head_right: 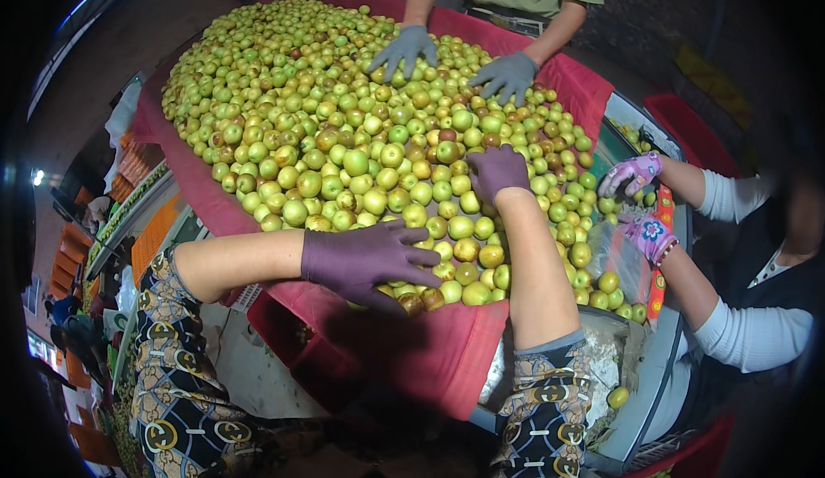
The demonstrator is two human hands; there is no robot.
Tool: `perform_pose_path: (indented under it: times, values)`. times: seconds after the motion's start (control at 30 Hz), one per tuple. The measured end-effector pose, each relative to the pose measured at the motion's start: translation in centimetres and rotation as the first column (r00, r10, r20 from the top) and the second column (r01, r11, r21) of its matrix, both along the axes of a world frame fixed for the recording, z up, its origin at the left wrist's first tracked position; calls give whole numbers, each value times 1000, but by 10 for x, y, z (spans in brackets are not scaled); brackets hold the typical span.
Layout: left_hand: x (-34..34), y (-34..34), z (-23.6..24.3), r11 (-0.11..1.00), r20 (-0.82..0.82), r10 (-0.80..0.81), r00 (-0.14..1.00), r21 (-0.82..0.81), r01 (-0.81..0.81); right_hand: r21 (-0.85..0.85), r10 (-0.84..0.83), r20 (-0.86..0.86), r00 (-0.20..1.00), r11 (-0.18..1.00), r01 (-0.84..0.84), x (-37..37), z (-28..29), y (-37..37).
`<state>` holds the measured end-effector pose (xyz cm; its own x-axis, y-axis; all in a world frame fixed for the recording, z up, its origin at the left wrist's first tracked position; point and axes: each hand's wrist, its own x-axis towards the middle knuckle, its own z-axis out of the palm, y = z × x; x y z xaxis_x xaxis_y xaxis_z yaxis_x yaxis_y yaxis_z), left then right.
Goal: The person sorts green apples on a red-covered table, picking them up and placing them into a red crate. Another worker also sorts apples nearby, and a third person occasionally adds more apples to the table.
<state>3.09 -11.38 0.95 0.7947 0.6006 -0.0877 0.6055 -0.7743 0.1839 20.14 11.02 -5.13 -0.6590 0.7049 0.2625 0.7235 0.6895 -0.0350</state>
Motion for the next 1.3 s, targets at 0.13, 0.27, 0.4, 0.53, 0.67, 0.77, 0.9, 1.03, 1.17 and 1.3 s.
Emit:
perform_pose_path:
  times: [0.13,0.27,0.4,0.53,0.67,0.77,0.9,1.03,1.17,1.3]
  values:
    - [-1,4,6,994,-86,71,994,-80,-78,115,-8,18,1000,993,6,-6,-5,-6]
    - [-21,29,-6,996,-59,14,998,94,-8,137,-56,-34,998,989,60,-5,-10,0]
    - [-30,58,-13,989,-96,74,993,133,-61,81,-140,-157,978,985,154,3,-13,8]
    - [-38,77,-10,969,-185,198,963,186,-163,62,-31,-345,938,997,55,5,-20,18]
    - [-46,112,-5,950,-200,268,942,219,-224,93,-20,-357,934,994,57,10,-21,20]
    - [-63,132,-1,924,-158,357,921,204,-323,-39,-27,-526,850,999,8,11,-20,20]
    - [-87,153,-7,863,-180,467,866,306,-402,-468,-328,-816,477,858,-211,7,-14,25]
    - [-83,158,-13,804,-145,552,821,353,-479,-469,-514,-856,50,732,-494,22,-8,33]
    - [-77,162,-13,793,-149,586,796,307,-526,-489,-600,-798,-61,703,-517,28,3,19]
    - [-74,154,-3,785,-170,609,774,264,-560,-497,-651,-759,-22,600,-627,18,25,-20]
